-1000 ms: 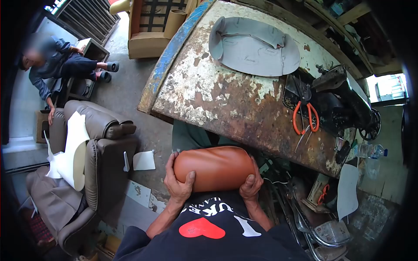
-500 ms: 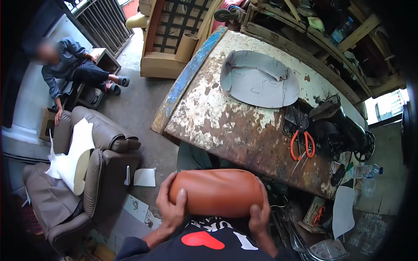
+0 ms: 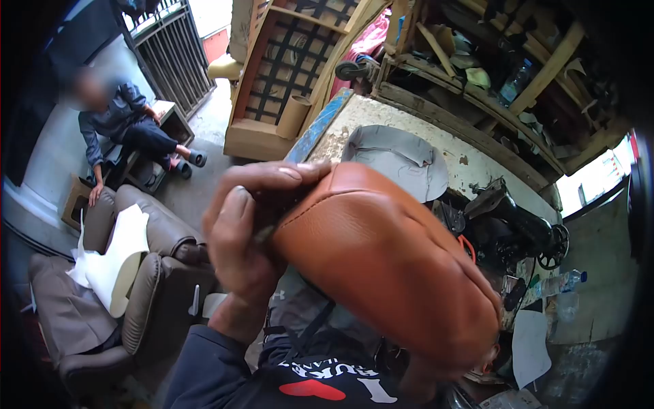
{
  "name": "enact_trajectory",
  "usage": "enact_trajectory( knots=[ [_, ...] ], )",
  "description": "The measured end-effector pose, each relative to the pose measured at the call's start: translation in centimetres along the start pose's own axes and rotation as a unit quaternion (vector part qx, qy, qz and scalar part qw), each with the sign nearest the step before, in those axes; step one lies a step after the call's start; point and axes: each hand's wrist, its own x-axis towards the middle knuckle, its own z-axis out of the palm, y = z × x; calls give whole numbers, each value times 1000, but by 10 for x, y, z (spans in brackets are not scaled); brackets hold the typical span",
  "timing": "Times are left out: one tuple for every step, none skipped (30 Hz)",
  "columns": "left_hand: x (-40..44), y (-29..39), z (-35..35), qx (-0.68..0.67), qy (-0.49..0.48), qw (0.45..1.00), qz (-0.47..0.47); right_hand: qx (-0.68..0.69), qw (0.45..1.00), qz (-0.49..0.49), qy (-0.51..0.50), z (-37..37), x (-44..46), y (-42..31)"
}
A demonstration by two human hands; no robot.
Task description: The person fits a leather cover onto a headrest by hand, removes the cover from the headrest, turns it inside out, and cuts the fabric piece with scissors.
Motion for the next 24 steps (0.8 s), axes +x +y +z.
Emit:
enact_trajectory(
  knots=[
    [-10, -11, -3, -44, 20, 998, -33, 17, 999, 5, 30, 3, 2, -3],
    [-20, -22, -6, -90, 44, 993, -65, 25, 998, 16, 48, 4, 2, 1],
    [-33, -36, -11, -168, 83, 976, -110, 25, 997, 41, 55, -2, -7, 12],
    [-47, -52, -15, -101, 115, 981, -121, 19, 996, 73, 51, -9, -16, 25],
    [-60, -67, -18, -35, 148, 979, -132, 14, 993, 104, 45, -17, -26, 38],
    [-71, -76, -20, 17, 187, 948, -255, 0, 987, 156, 30, -29, -36, 54],
    [-85, -87, -22, 33, 182, 934, -307, -15, 978, 209, 16, -31, -42, 55],
    [-100, -98, -23, 49, 173, 916, -358, -27, 988, 154, 16, -24, -49, 51],
    [-104, -100, -25, 46, 182, 917, -352, -28, 988, 153, 5, -26, -45, 54],
    [-112, -98, -28, 1, 203, 918, -341, -40, 990, 124, -51, -32, -47, 54],
    [-122, -92, -32, -39, 221, 914, -337, -52, 989, 102, -98, -38, -57, 50],
    [-123, -86, -34, -72, 242, 910, -329, -54, 986, 112, -111, -41, -63, 48],
    [-122, -77, -40, -91, 250, 916, -302, -51, 985, 118, -115, -44, -67, 50],
    [-123, -75, -49, -112, 253, 922, -270, 12, 976, 132, -171, -47, -74, 53],
    [-124, -74, -59, -131, 255, 928, -239, 77, 961, 145, -224, -47, -82, 56],
    [-123, -72, -63, -113, 262, 929, -235, 54, 955, 178, -232, -45, -94, 58],
    [-126, -69, -65, -105, 267, 928, -239, 58, 953, 188, -231, -47, -101, 60],
    [-129, -68, -64, -103, 267, 925, -250, 36, 941, 210, -262, -48, -106, 64],
    [-133, -68, -64, -102, 265, 922, -261, 14, 928, 231, -292, -48, -108, 68],
    [-145, -72, -67, -53, 235, 935, -260, -33, 923, 237, -302, -48, -110, 70],
    [-151, -76, -64, 43, 199, 943, -263, -33, 923, 246, -295, -53, -111, 73],
    [-166, -84, -69, 31, 203, 928, -312, -69, 904, 249, -340, -63, -109, 81],
    [-179, -91, -73, 16, 208, 911, -356, -104, 882, 247, -387, -70, -105, 89],
    [-179, -89, -69, 17, 205, 912, -355, -93, 892, 219, -385, -73, -100, 97]
  ],
)
